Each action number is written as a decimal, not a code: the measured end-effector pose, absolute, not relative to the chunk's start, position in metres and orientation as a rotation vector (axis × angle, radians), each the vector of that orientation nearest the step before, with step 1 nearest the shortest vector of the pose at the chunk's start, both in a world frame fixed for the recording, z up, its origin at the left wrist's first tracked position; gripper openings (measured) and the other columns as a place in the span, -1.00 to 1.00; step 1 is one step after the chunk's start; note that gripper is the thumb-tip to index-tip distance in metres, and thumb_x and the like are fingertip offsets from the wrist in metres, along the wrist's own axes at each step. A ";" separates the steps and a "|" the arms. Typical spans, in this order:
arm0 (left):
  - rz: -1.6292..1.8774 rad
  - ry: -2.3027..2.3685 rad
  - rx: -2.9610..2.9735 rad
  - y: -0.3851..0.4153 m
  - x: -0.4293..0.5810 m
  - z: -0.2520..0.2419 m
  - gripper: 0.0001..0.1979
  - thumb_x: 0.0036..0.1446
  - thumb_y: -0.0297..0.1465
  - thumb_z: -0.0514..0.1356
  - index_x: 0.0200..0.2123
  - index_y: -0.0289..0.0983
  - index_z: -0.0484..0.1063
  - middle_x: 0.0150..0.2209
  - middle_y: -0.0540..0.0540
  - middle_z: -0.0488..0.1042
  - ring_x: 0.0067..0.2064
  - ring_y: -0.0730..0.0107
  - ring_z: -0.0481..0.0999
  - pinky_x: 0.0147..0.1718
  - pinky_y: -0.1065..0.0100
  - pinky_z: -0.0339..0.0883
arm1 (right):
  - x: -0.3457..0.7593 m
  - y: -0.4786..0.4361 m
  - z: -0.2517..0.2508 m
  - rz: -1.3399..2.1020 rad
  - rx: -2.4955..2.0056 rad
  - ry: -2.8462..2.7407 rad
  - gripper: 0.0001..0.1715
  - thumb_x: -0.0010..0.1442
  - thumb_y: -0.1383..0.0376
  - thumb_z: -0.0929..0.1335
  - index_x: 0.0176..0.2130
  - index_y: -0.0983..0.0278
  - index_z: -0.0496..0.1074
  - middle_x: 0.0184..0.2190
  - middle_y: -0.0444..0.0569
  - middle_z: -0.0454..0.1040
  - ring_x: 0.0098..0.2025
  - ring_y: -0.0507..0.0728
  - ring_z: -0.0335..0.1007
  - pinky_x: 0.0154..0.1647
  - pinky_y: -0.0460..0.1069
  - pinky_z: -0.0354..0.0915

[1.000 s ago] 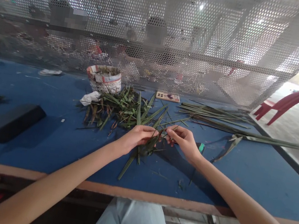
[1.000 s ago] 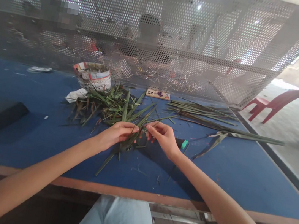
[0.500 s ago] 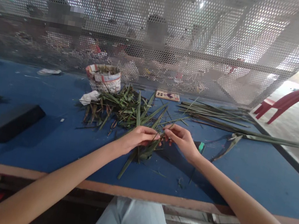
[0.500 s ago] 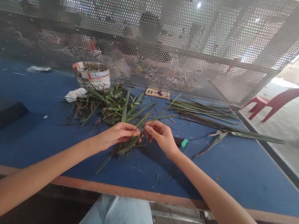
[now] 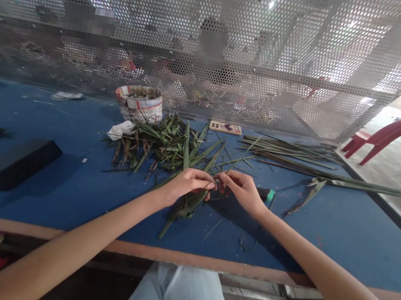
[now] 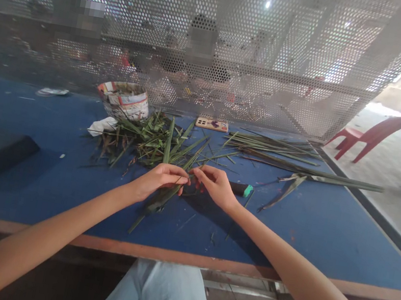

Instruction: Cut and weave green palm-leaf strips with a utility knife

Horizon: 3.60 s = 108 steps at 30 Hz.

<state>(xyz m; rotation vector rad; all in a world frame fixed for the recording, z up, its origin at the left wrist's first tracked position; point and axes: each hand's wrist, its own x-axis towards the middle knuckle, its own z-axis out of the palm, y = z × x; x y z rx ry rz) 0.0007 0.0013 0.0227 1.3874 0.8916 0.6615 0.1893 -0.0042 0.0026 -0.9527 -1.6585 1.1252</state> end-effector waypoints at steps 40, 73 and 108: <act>0.769 0.879 1.545 0.002 0.002 0.021 -0.88 0.00 -0.39 0.23 -0.50 -0.31 0.51 -0.55 -0.06 0.50 -0.48 0.42 0.46 -0.39 0.40 0.32 | 0.184 -0.015 0.005 0.820 -1.064 -1.652 -0.60 0.18 0.04 0.32 -0.45 0.29 0.46 -0.62 -0.12 0.33 -0.56 0.02 0.22 -0.53 -0.08 0.16; 1.041 0.967 1.600 0.007 0.000 0.010 -0.85 0.04 -0.37 0.21 -0.46 -0.33 0.51 -0.52 -0.06 0.50 -0.45 0.40 0.47 -0.40 0.40 0.33 | 0.181 -0.028 -0.016 0.127 -0.885 -2.245 -0.36 0.30 0.28 0.21 0.31 0.29 0.00 -0.21 0.08 0.51 -0.41 0.07 0.41 -0.42 -0.07 0.29; 0.817 0.635 1.512 -0.003 0.000 0.022 -0.84 0.05 -0.36 0.27 -0.37 -0.36 0.55 -0.46 -0.09 0.53 -0.45 0.45 0.47 -0.38 0.38 0.38 | 0.187 -0.007 0.002 1.666 -0.842 -1.375 -0.58 0.17 0.03 0.34 -0.47 0.31 0.30 -0.68 -0.26 0.14 -0.66 -0.10 0.02 -0.63 -0.15 -0.02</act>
